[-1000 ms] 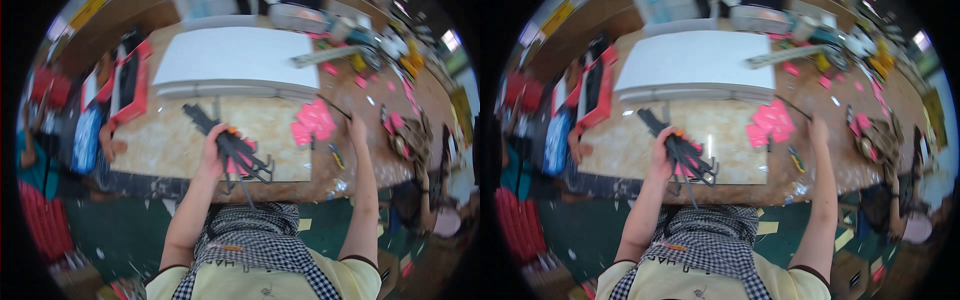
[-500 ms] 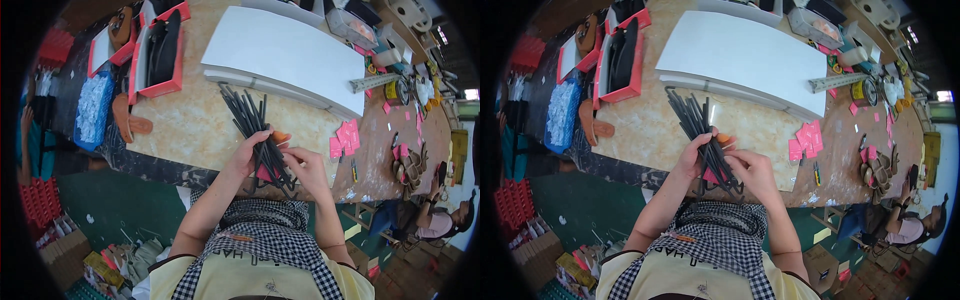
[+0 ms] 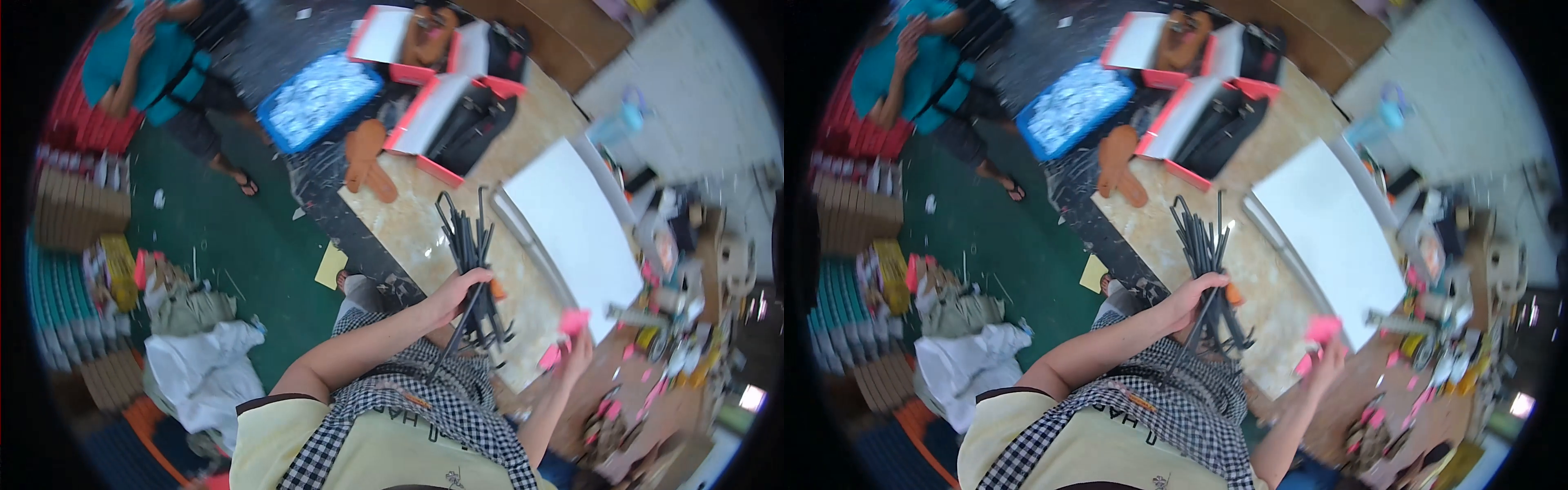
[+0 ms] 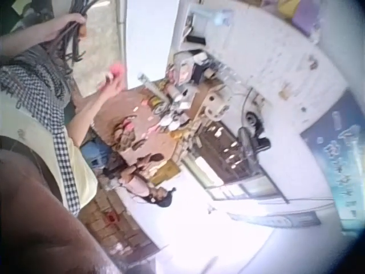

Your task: Inspecting, cleaning, and placing finished shoes into boxes.

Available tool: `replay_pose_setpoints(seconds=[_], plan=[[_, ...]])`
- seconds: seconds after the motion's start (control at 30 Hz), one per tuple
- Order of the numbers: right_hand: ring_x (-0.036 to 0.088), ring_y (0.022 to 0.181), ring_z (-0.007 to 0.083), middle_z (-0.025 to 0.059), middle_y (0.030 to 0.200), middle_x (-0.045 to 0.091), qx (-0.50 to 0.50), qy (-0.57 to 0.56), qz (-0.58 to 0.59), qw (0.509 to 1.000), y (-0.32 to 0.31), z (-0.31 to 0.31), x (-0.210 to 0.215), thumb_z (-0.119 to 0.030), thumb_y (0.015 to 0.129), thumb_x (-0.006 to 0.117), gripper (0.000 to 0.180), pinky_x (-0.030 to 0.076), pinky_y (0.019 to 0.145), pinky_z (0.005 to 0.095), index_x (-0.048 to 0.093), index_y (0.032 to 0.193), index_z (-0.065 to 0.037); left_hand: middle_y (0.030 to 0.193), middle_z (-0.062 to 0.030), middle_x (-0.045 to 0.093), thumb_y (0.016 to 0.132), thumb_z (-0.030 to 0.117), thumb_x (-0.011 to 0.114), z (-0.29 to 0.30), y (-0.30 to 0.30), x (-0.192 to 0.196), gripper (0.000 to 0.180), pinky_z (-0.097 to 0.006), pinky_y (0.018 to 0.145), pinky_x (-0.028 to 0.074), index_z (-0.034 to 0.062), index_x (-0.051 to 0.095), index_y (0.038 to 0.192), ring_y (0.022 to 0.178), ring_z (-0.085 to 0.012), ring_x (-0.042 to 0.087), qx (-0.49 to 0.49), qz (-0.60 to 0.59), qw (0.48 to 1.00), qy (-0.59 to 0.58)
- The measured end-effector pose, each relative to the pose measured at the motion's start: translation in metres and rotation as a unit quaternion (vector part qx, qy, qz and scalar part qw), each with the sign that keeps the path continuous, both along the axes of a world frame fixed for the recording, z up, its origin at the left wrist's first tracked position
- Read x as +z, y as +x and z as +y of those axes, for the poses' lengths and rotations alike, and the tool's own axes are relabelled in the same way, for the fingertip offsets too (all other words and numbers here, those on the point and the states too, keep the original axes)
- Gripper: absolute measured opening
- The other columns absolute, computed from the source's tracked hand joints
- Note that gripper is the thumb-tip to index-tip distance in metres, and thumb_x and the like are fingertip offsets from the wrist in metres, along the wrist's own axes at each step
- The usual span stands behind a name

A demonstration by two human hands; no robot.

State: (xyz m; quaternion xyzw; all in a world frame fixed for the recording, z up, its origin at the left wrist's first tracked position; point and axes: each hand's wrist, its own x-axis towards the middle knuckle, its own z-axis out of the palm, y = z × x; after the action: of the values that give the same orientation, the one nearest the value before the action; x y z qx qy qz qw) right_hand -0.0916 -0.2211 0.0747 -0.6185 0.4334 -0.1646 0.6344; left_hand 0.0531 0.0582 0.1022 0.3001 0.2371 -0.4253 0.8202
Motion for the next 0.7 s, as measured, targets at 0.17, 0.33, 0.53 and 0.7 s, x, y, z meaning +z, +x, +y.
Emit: replay_pose_setpoints(seconds=[0.17, 0.33, 0.53, 0.7], plan=[[0.063, 0.094, 0.0279, 0.0192, 0.11, 0.064, 0.201, -0.427, 0.265, 0.841, -0.146, -0.23, -0.122, -0.037, 0.098, 0.05, 0.043, 0.052, 0.081, 0.0365, 0.062, 0.115, 0.001, 0.072, -0.0055, 0.063, 0.091, 0.028, 0.06, 0.103, 0.008, -0.027, 0.024, -0.032, 0.068, 0.054, 0.0062, 0.063, 0.082, 0.064, -0.0158, 0.062, 0.124, 0.031, 0.988, -0.092], [0.045, 0.129, 0.0314, 0.0187, 0.145, 0.041, 0.419, -0.127, 0.069, 0.896, 0.119, 0.093, -0.073, -0.045, 0.099, 0.045, 0.061, 0.038, 0.103, 0.0445, 0.035, 0.146, -0.009, 0.074, -0.0042, 0.063, 0.087, 0.025, 0.07, 0.223, -0.053, -0.046, 0.022, -0.027, 0.06, 0.05, 0.0046, 0.064, 0.089, 0.064, -0.013, 0.061, 0.297, -0.005, 0.952, -0.076], [0.018, 0.146, 0.028, 0.0092, 0.158, 0.023, 0.851, 0.175, -0.066, 0.491, 0.237, 0.63, 0.062, -0.067, 0.094, 0.029, 0.076, 0.009, 0.112, 0.0594, 0.021, 0.153, -0.02, 0.079, -0.0076, 0.066, 0.086, 0.026, 0.069, 0.389, -0.132, 0.022, 0.025, -0.029, 0.065, 0.054, 0.0024, 0.064, 0.091, 0.067, -0.0161, 0.065, 0.386, -0.113, 0.911, -0.086], [0.053, 0.122, 0.0259, 0.0182, 0.124, 0.061, 0.994, 0.095, 0.002, 0.052, 0.106, 0.851, 0.115, -0.051, 0.094, 0.046, 0.063, 0.035, 0.105, 0.0381, 0.061, 0.12, 0.004, 0.093, -0.0101, 0.065, 0.084, 0.019, 0.07, 0.463, -0.21, 0.033, 0.031, -0.031, 0.069, 0.056, 0.0005, 0.057, 0.105, 0.077, -0.0176, 0.066, 0.574, -0.166, 0.799, -0.065]])
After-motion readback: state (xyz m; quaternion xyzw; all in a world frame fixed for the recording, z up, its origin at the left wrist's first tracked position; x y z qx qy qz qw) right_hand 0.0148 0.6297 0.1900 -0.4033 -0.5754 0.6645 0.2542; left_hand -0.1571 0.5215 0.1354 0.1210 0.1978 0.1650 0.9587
